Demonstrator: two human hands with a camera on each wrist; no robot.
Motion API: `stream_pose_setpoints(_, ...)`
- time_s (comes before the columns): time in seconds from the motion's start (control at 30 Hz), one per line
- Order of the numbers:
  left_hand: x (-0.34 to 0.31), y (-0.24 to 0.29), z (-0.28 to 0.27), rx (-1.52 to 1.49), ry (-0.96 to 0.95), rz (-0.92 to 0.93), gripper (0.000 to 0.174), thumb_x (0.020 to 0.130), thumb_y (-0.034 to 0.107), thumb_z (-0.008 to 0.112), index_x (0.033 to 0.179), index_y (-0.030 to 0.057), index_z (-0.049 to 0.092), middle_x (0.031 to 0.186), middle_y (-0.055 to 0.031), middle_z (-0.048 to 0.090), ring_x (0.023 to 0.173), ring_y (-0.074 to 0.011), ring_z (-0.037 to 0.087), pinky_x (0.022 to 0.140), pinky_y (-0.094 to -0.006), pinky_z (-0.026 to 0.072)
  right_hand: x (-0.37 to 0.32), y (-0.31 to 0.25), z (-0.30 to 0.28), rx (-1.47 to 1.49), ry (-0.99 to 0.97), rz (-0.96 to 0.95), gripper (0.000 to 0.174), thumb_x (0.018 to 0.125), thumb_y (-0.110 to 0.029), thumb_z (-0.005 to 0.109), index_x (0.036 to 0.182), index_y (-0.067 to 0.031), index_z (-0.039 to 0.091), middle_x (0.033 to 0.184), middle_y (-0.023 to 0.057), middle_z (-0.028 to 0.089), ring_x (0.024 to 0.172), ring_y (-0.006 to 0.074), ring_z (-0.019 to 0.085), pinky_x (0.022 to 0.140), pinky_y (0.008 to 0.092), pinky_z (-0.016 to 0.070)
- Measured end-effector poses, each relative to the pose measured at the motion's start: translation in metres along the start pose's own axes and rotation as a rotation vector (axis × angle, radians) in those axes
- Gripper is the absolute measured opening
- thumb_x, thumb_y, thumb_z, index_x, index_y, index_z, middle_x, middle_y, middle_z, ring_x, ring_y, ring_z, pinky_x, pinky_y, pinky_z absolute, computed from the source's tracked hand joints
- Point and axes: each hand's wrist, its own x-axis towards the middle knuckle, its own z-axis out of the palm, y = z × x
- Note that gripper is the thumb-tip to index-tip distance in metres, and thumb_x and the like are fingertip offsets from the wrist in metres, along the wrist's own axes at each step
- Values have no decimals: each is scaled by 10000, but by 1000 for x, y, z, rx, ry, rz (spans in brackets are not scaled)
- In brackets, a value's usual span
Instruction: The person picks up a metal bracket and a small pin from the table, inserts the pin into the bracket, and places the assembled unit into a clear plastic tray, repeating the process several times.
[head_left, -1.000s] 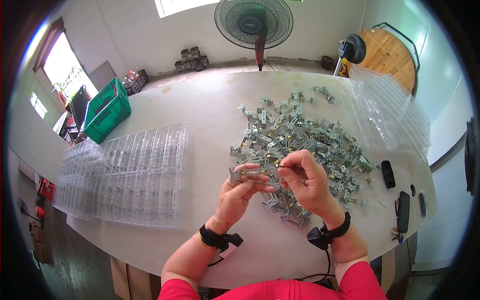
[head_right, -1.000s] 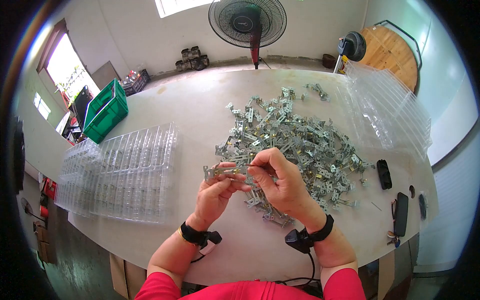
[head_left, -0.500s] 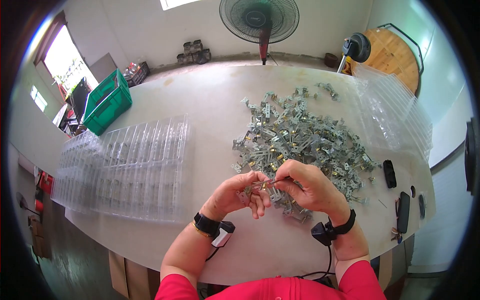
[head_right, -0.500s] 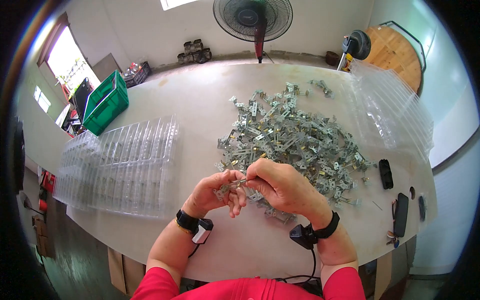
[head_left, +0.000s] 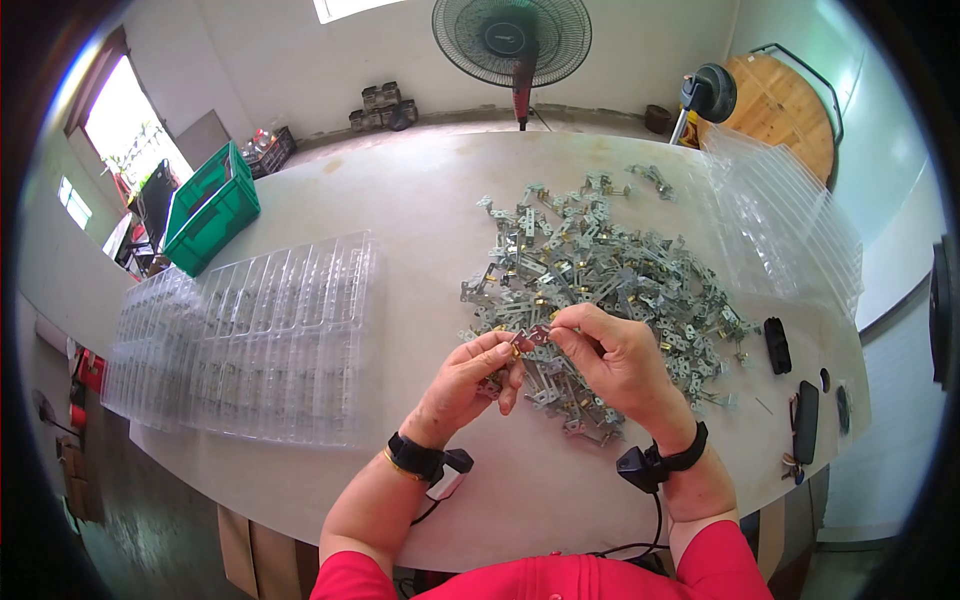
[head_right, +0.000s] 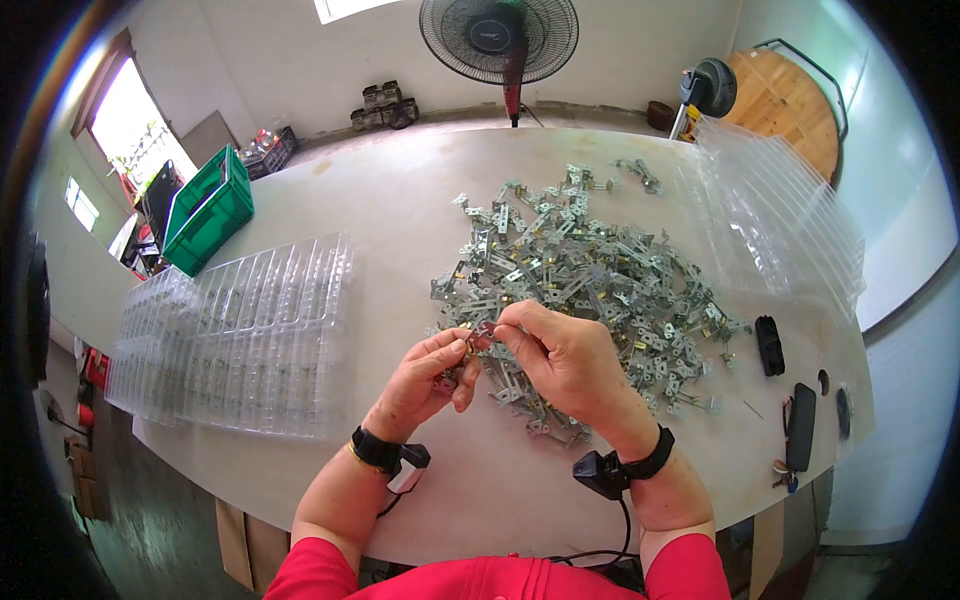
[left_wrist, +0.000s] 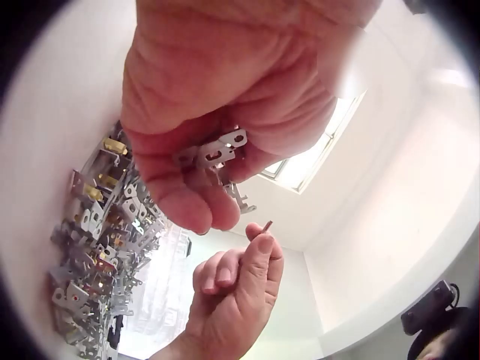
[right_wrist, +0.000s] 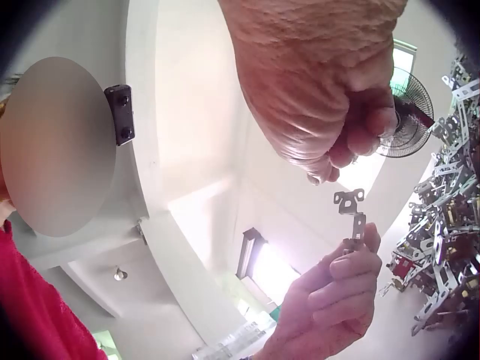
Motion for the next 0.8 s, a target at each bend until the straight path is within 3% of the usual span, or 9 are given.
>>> stream_pose_setpoints(0.17,0,-2,5,48,59,28,296,1069,227,478,1237,2,572,790,-62,611,532,-147,565,494,-275,462,-2,2,5,-35,4,-3,97,952,-115,651,1038,-77,628,839,142,673,676,312,661,581,359,503)
stream_pose_setpoints(0.43,-1,-4,9,84,90,62,256,1065,221,505,1227,33,566,805,-43,616,570,-116,561,501,-239,445,-2,0,3,-91,-32,19,103,955,-118,637,1045,-73,612,836,157,677,716,347,675,590,392,510)
stream_pose_setpoints(0.8,-1,-12,15,572,212,252,220,1072,190,496,1223,41,555,785,-22,579,605,-59,486,519,-199,387,-4,2,10,0,-80,121,200,976,-135,614,1143,-46,551,777,207,665,750,409,674,615,452,506)
